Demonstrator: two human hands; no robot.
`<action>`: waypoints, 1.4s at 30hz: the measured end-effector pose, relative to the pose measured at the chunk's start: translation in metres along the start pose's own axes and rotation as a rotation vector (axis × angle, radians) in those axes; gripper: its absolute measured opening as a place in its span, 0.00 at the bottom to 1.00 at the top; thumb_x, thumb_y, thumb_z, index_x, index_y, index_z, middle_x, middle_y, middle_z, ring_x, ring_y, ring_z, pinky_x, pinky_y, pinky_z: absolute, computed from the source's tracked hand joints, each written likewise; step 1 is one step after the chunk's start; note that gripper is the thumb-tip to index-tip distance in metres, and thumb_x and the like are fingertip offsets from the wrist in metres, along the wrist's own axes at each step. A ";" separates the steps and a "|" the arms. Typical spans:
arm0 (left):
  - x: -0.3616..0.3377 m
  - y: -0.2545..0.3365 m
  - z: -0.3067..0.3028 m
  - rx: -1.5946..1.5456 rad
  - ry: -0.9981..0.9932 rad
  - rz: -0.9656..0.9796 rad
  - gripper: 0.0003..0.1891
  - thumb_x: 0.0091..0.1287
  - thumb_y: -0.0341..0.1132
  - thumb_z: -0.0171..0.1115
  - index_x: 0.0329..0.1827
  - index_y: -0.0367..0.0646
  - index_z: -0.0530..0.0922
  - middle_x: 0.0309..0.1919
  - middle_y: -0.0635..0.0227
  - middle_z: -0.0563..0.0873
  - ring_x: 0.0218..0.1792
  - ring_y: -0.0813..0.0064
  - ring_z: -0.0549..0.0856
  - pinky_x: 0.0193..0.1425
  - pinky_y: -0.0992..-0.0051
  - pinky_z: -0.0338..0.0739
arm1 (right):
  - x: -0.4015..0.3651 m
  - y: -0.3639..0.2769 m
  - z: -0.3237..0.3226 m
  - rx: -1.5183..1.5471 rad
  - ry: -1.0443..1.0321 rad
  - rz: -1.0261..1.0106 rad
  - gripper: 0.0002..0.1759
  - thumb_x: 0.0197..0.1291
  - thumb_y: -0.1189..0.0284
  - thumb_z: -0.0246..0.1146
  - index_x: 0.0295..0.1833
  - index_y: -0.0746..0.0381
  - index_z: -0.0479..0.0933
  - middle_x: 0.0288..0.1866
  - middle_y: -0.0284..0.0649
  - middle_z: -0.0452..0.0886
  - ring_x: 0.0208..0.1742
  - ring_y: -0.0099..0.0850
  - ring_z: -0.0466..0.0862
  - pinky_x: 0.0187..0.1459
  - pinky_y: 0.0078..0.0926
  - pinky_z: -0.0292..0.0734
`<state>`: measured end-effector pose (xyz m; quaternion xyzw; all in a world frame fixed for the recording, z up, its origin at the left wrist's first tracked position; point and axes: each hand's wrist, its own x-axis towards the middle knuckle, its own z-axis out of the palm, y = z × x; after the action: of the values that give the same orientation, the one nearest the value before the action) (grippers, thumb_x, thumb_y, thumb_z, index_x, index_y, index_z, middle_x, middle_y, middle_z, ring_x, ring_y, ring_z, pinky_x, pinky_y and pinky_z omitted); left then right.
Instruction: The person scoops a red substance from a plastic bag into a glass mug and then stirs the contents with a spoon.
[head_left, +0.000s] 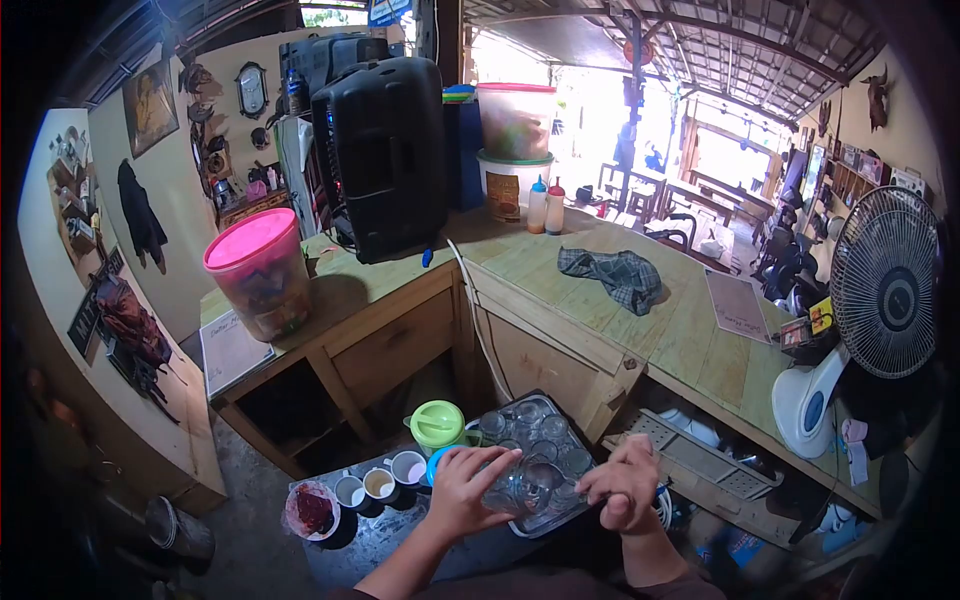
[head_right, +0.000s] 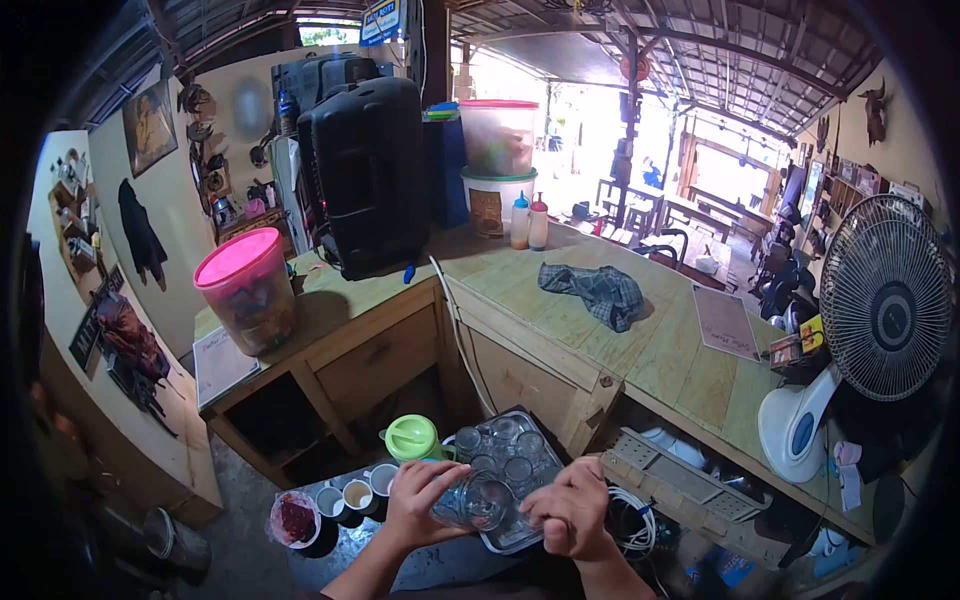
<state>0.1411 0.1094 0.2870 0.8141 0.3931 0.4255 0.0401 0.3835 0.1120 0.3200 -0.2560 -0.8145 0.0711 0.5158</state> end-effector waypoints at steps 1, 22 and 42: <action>0.000 0.001 0.000 -0.002 -0.003 -0.003 0.44 0.35 0.47 0.80 0.63 0.50 0.78 0.52 0.67 0.84 0.50 0.63 0.83 0.57 0.61 0.73 | 0.000 0.002 0.001 -0.014 0.050 0.009 0.26 0.71 0.50 0.48 0.26 0.52 0.77 0.30 0.26 0.87 0.30 0.32 0.72 0.44 0.34 0.65; -0.005 -0.007 0.012 -1.298 -0.360 -0.395 0.48 0.45 0.42 0.83 0.69 0.33 0.68 0.57 0.64 0.81 0.57 0.71 0.81 0.66 0.69 0.72 | 0.057 -0.006 -0.004 0.076 -0.468 -0.037 0.12 0.64 0.62 0.64 0.35 0.59 0.75 0.34 0.35 0.80 0.36 0.39 0.79 0.44 0.35 0.70; -0.003 0.001 0.051 -2.355 -1.089 -0.005 0.62 0.39 0.53 0.85 0.73 0.33 0.56 0.55 0.51 0.77 0.52 0.57 0.82 0.55 0.61 0.78 | 0.107 -0.030 -0.050 0.270 -0.431 -0.152 0.12 0.57 0.62 0.71 0.36 0.60 0.82 0.39 0.38 0.86 0.37 0.36 0.85 0.39 0.32 0.77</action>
<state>0.1779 0.1207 0.2528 0.3561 -0.2803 0.1294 0.8820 0.3810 0.1319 0.4405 -0.1018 -0.9057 0.1929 0.3636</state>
